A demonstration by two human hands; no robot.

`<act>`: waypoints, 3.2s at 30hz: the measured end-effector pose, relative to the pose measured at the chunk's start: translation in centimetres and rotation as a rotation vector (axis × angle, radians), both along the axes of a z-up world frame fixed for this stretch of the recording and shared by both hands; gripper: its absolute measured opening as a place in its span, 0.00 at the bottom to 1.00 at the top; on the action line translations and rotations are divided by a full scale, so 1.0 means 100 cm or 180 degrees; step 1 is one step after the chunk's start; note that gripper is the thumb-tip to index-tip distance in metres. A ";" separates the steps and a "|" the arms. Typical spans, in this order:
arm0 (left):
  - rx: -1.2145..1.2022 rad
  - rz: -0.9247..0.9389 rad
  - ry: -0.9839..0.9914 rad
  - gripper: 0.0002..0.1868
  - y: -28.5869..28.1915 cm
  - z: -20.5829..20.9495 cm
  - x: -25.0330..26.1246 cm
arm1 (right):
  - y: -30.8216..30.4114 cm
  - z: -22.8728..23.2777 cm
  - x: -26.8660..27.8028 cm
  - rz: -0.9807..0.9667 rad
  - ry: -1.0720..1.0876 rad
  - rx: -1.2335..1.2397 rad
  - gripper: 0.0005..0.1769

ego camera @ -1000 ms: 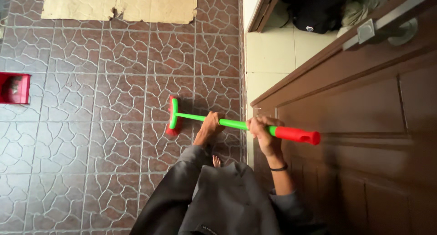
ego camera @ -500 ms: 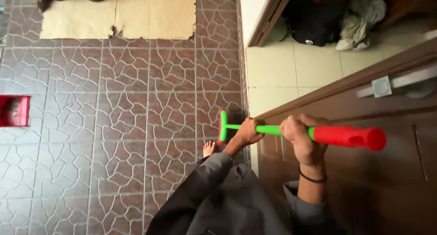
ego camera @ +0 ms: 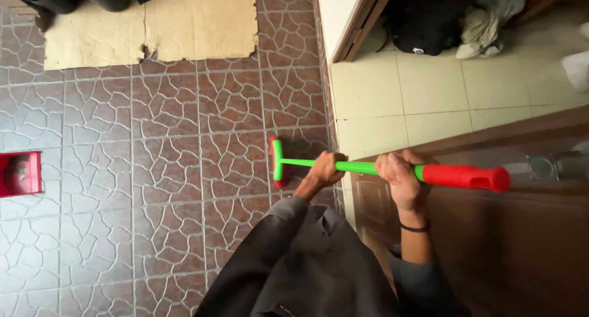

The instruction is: The person sweeps the tiled floor using a broom and a dustpan, moving debris from the floor and doorway areas.

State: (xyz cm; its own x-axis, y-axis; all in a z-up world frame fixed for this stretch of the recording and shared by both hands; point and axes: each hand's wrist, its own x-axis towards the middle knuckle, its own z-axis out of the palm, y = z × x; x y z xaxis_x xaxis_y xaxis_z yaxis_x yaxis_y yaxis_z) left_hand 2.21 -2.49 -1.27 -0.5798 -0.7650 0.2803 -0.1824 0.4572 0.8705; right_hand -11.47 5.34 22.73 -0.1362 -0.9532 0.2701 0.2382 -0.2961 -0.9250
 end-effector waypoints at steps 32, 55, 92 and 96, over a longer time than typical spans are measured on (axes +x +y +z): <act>0.0158 0.0318 0.0520 0.07 -0.213 0.063 -0.090 | -0.230 0.068 -0.050 0.0232 0.0994 -0.0273 0.24; 0.0292 0.0814 -0.0537 0.11 -0.274 0.005 -0.035 | -0.306 0.021 -0.057 0.0439 -0.0844 -0.0158 0.17; 0.0557 0.0563 0.0128 0.08 -0.525 0.057 -0.058 | -0.585 0.043 -0.094 0.1144 -0.0604 -0.0149 0.22; 0.0440 0.0418 0.0058 0.11 -0.585 0.088 -0.093 | -0.615 0.087 -0.108 0.1129 -0.0238 -0.0535 0.16</act>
